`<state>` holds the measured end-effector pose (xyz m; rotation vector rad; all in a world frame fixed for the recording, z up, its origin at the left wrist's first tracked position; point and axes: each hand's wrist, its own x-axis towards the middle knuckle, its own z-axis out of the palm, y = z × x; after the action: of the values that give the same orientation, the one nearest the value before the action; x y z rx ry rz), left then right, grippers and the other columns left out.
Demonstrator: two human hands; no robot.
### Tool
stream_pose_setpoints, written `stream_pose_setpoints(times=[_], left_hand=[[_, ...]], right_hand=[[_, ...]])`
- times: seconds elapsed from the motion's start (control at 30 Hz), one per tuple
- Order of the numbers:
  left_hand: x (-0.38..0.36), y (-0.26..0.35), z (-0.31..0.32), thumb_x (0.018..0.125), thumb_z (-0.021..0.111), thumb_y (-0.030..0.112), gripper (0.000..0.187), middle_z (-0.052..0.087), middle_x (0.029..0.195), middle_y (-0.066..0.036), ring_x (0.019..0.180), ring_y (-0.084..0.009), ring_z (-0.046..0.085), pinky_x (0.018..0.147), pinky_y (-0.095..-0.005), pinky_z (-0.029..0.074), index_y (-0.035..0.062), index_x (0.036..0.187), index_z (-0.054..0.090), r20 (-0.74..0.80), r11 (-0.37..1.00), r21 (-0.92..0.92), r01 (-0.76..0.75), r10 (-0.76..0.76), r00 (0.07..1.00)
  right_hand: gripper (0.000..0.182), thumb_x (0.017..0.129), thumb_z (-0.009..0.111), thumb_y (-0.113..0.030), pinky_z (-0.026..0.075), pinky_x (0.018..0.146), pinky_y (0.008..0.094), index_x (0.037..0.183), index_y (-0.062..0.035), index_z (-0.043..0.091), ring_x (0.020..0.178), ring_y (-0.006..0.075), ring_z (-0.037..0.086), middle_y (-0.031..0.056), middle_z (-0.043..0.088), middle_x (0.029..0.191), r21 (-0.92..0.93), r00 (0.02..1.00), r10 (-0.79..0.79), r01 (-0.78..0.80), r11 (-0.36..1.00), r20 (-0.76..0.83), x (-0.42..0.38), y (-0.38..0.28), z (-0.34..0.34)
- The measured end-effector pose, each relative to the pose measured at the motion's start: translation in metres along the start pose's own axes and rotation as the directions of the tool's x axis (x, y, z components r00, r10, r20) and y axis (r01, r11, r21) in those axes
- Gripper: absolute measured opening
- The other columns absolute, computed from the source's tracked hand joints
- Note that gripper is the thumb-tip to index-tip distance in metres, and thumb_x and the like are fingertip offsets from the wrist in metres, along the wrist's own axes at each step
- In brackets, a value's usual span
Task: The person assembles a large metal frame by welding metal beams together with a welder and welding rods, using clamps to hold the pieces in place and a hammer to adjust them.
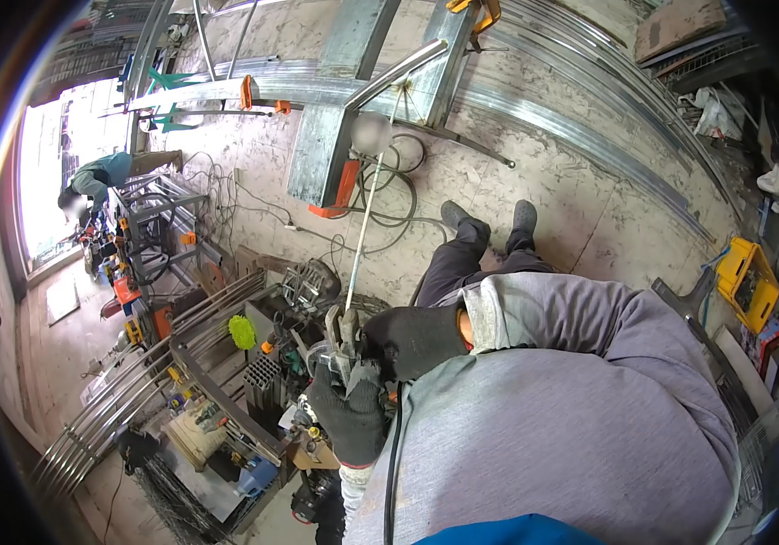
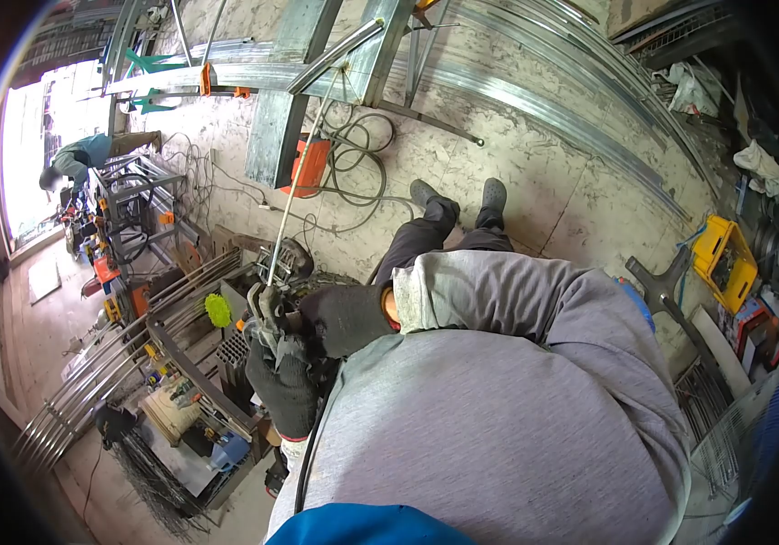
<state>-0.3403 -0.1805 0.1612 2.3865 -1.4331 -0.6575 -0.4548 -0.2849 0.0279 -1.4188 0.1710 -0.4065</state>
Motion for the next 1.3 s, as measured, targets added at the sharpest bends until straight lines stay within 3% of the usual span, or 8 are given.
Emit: stream_pose_setpoints(times=[0.23,0.53,0.6,0.63,0.73,0.9,0.97,1.3], left_hand=[[-0.005,-0.005,0.005,0.092,0.075,0.031,0.059,0.058,0.113,-0.024,0.103,-0.0356,0.058,0.092,-0.0467,0.046,-0.0079,0.132,0.054,-0.132,0.988,0.122,-0.092,0.109,0.985],[-0.001,0.009,0.005,0.093,0.074,0.028,0.057,0.058,0.114,-0.022,0.104,-0.034,0.058,0.092,-0.0451,0.047,-0.0087,0.131,0.054,-0.019,0.995,-0.07,0.066,-0.067,0.998],[0.002,0.009,0.009,0.093,0.074,0.025,0.056,0.057,0.115,-0.021,0.105,-0.0333,0.058,0.093,-0.0446,0.046,-0.0093,0.132,0.053,0.102,0.805,-0.535,0.256,-0.24,0.966],[0.0,0.004,0.008,0.093,0.074,0.025,0.056,0.057,0.115,-0.021,0.105,-0.0333,0.058,0.093,-0.0446,0.046,-0.0093,0.132,0.053,0.105,0.806,-0.534,0.257,-0.238,0.965],[-0.021,-0.02,0.009,0.094,0.07,0.02,0.057,0.056,0.12,-0.021,0.11,-0.0339,0.057,0.098,-0.0447,0.045,-0.0105,0.137,0.049,-0.203,0.984,0.153,-0.097,0.127,0.971],[-0.012,-0.02,0.011,0.095,0.071,0.023,0.058,0.056,0.123,-0.023,0.113,-0.0349,0.057,0.1,-0.0452,0.045,-0.0107,0.137,0.049,-0.192,0.974,0.159,-0.164,0.193,0.962],[-0.004,-0.008,0.004,0.095,0.072,0.026,0.059,0.056,0.122,-0.023,0.111,-0.0346,0.057,0.098,-0.0449,0.045,-0.0097,0.137,0.05,-0.011,1.0,0.016,-0.016,0.016,1.0],[0.0,0.004,0.004,0.095,0.073,0.03,0.055,0.058,0.114,-0.021,0.102,-0.0313,0.058,0.09,-0.044,0.047,-0.0062,0.132,0.055,0.003,0.993,-0.104,0.063,-0.063,0.998]], right_hand=[[0.027,0.085,0.07,-0.021,0.054,0.084,0.0436,0.105,-0.0035,0.071,0.097,0.0412,0.069,0.025,0.071,0.102,-0.001,0.998,-0.064,0.064,0.998,-0.011,0.001,0.006,0.002],[0.027,0.083,0.069,-0.02,0.054,0.085,0.0463,0.103,-0.0025,0.071,0.1,0.0414,0.069,0.0252,0.071,0.103,-0.025,0.999,-0.047,0.046,0.999,-0.019,0.004,0.007,0.005],[0.026,0.082,0.069,-0.018,0.053,0.086,0.0465,0.103,-0.0021,0.071,0.1,0.0413,0.068,0.0249,0.071,0.103,-0.02,1.0,0.018,-0.017,1.0,0.019,0.006,0.007,0.004],[0.026,0.081,0.069,-0.016,0.053,0.086,0.046,0.103,-0.0024,0.071,0.101,0.041,0.068,0.0244,0.07,0.103,-0.014,0.998,-0.056,0.056,0.998,0.016,0.009,0.018,0.009],[0.026,0.08,0.07,-0.013,0.053,0.087,0.0445,0.104,-0.003,0.071,0.101,0.0405,0.068,0.0234,0.07,0.102,0.034,0.994,-0.114,0.114,0.993,-0.005,0.007,0.017,0.009],[0.029,0.083,0.075,-0.023,0.055,0.077,0.0419,0.105,-0.0059,0.068,0.087,0.033,0.068,0.0145,0.069,0.095,-0.081,0.961,-0.247,0.239,0.968,-0.124,0.005,0.028,0.017],[0.029,0.083,0.075,-0.023,0.055,0.077,0.0419,0.105,-0.006,0.068,0.087,0.0329,0.068,0.0142,0.069,0.095,-0.073,0.958,-0.26,0.253,0.965,-0.124,0.008,0.034,0.02],[0.028,0.083,0.075,-0.021,0.056,0.079,0.0421,0.105,-0.005,0.069,0.087,0.0339,0.069,0.0152,0.07,0.094,-0.025,0.974,-0.21,0.209,0.978,-0.09,0.004,0.028,0.016]])
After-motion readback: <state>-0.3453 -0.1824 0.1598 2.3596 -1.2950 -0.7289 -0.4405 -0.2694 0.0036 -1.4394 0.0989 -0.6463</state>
